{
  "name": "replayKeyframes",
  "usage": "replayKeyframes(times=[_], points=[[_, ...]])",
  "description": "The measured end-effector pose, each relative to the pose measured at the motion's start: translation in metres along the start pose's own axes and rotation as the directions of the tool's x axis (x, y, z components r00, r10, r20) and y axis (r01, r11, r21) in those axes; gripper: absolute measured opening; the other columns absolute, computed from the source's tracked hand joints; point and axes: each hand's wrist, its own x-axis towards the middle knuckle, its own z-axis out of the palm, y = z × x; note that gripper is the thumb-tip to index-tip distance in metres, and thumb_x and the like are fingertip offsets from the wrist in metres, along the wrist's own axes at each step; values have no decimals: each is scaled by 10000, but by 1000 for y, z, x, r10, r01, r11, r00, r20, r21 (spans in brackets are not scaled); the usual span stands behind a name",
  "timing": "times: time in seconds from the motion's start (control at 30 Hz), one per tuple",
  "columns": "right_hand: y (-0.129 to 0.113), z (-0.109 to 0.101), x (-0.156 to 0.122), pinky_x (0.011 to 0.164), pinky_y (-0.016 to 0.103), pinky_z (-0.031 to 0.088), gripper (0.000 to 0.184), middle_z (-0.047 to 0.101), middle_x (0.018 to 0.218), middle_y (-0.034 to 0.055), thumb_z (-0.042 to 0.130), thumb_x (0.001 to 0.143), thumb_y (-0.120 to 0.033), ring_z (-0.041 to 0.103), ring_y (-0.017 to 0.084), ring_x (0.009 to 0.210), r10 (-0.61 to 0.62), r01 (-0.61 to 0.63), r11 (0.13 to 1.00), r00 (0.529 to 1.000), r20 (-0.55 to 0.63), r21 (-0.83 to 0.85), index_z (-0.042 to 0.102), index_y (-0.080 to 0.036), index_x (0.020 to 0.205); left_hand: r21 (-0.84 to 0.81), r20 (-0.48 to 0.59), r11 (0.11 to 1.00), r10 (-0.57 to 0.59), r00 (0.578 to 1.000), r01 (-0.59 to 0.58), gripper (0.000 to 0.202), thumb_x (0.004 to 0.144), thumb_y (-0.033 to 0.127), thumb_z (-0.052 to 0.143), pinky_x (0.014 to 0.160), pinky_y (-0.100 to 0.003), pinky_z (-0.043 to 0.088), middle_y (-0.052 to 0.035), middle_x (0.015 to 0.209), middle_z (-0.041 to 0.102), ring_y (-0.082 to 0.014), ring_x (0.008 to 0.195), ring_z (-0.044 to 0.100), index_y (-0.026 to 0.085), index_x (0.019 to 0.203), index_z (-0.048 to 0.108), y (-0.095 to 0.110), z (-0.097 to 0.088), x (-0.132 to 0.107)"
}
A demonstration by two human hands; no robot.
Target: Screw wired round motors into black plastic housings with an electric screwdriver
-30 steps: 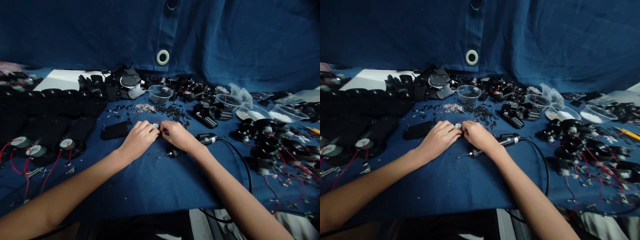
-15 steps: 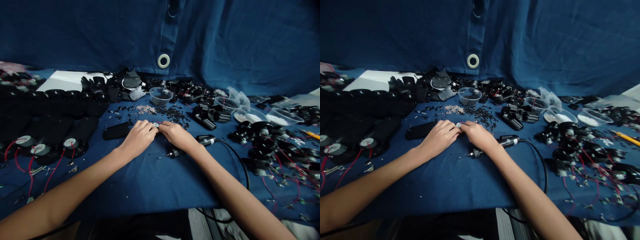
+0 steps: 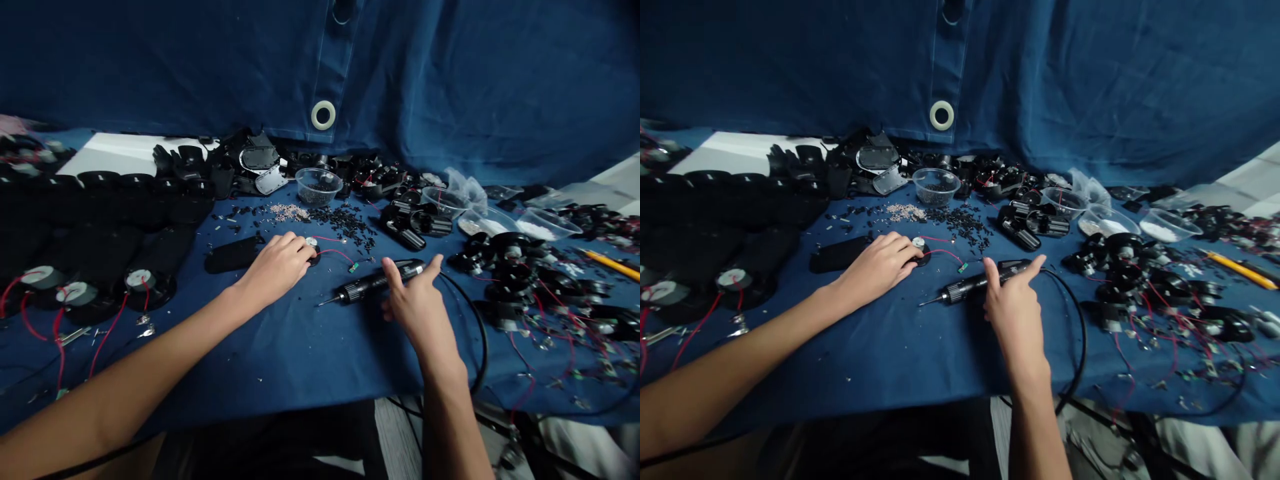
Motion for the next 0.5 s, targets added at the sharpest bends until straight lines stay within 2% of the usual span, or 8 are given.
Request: replayKeyframes(times=[0.03, 0.1, 0.3, 0.5], points=[[2, 4, 2, 620, 396, 473, 1094, 619, 559, 61, 371, 797, -698, 608, 263, 480, 42, -44, 998, 998, 50, 51, -120, 44, 1434, -3, 5, 1000, -1, 1000, 1, 183, 920, 204, 487, 804, -343, 397, -80, 969, 572, -220, 954, 475, 149, 1061, 589, 0, -1, 0], [2, 11, 8, 613, 402, 481, 1155, 613, 527, 53, 386, 773, -721, 610, 268, 462, 80, -90, 991, 991, 105, 94, -158, 65, 1420, -25, 14, 1000, -1, 1000, 2, 183, 920, 194, 483, 821, -345, 403, -78, 972, 571, -219, 962, 473, 145, 1061, 589, -1, -2, 0], [1, 23, 24, 635, 432, 488, 1196, 605, 509, 41, 490, 749, -666, 643, 298, 551, 60, -61, 998, 998, 29, 23, -146, 103, 1408, -200, -13, 979, 29, 999, -31, 151, 912, 151, 486, 864, -328, 413, -44, 970, 589, -189, 964, 469, 167, 1016, 595, -9, -1, 0], [9, 26, 34, 538, 340, 506, 1137, 651, 581, 38, 565, 771, -498, 640, 237, 529, 75, -76, 988, 997, 15, 131, -173, 103, 1392, -325, -42, 945, 27, 999, -39, 143, 917, 161, 479, 850, -318, 425, -42, 946, 596, -183, 941, 469, 174, 978, 608, -13, 1, -1]])
